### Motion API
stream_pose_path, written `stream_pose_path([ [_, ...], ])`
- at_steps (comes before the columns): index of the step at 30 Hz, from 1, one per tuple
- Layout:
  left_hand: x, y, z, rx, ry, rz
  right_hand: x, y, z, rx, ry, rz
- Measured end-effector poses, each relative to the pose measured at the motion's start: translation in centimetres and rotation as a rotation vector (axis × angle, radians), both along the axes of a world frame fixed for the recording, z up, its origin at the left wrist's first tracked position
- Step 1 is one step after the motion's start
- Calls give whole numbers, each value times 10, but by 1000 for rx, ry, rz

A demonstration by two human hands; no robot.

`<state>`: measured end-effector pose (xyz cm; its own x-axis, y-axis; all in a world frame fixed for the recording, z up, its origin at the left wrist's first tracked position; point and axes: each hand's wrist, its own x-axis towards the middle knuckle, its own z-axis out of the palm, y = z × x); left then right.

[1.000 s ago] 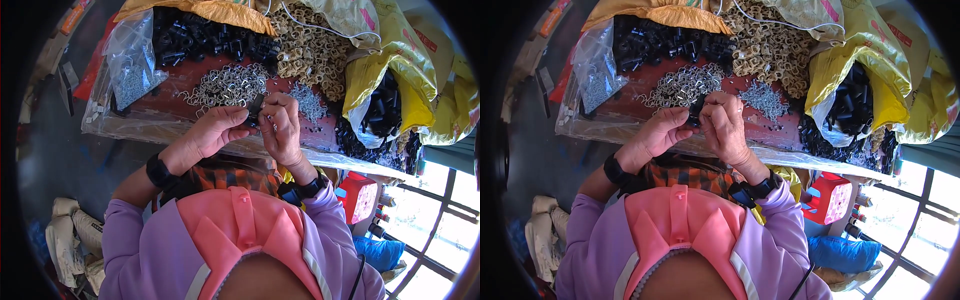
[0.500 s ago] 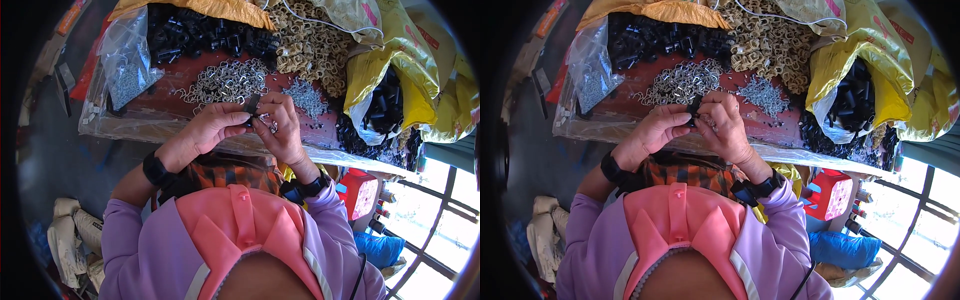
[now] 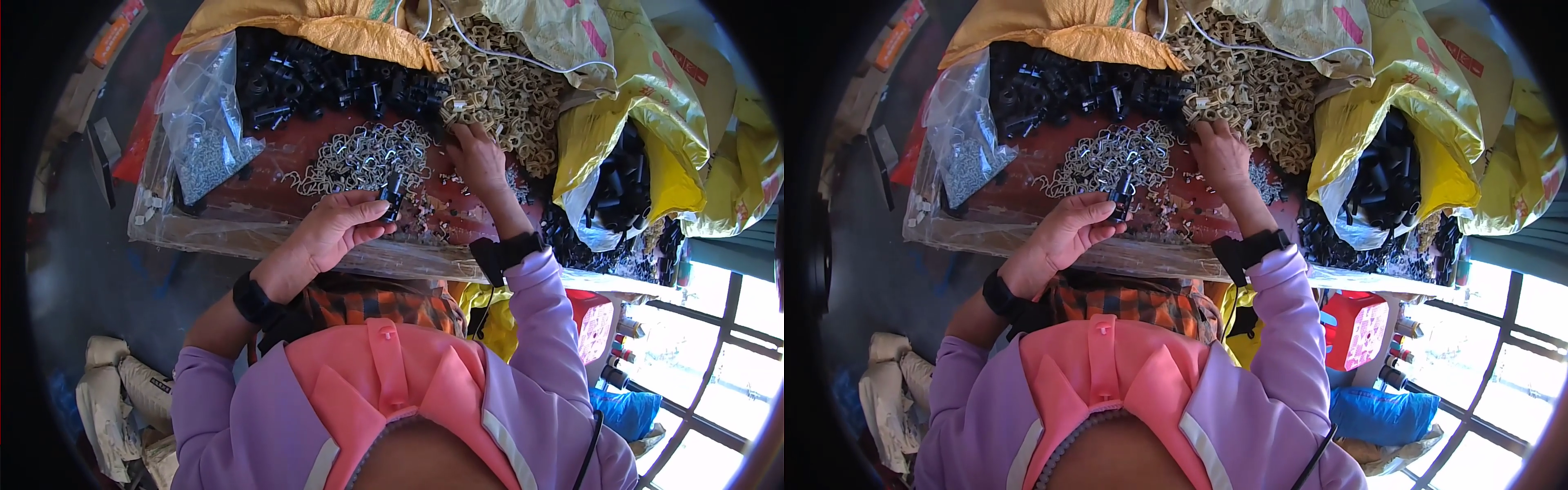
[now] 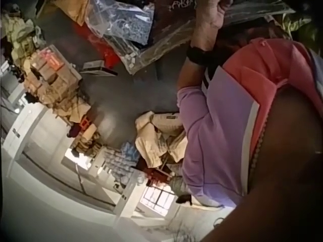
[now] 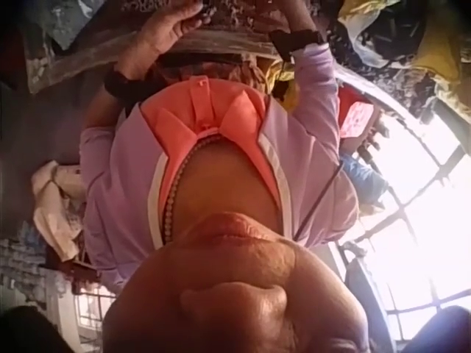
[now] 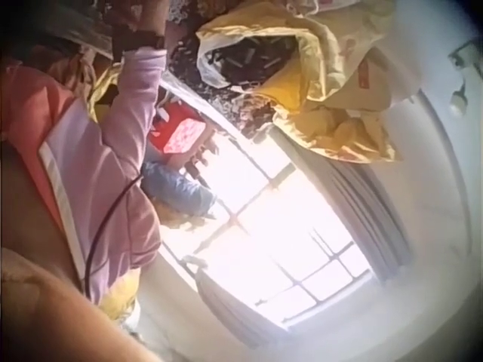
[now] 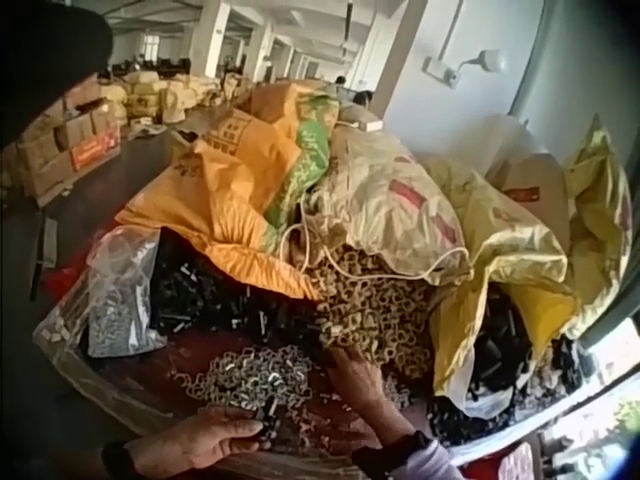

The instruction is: Assembling small metal and plastic components into completed parts at a workbench.

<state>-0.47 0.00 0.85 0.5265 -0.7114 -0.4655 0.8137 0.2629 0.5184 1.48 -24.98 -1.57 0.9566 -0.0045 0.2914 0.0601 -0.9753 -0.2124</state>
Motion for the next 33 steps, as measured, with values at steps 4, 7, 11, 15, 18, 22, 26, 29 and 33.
stream_pose_path([
  [4, 0, 2, 0, 7, 5, 18, -2, -1, -5, 143, 40, -4],
  [7, -2, 3, 0, 11, 13, 24, -10, -2, -7, 206, -20, 20],
  [11, -3, 3, 1, 2, -9, 29, -17, 0, -4, 354, -151, 56],
  [15, -3, 2, -1, 4, 13, 53, -22, 18, 12, 825, -99, 58],
  [18, -2, 0, 3, 3, 11, 88, -33, 39, 24, 1365, 47, 61],
  [22, -3, -5, 6, -76, -1, 115, -52, 65, 37, 1623, 189, 126],
  [26, -5, -8, 11, -136, -23, 132, -65, 78, 40, 1570, 213, 184],
  [29, -12, -11, 9, -134, -23, 135, -71, 74, 41, 1454, 287, 181],
  [33, -16, -13, 3, -124, -20, 130, -73, 69, 37, 1389, 324, 195],
])
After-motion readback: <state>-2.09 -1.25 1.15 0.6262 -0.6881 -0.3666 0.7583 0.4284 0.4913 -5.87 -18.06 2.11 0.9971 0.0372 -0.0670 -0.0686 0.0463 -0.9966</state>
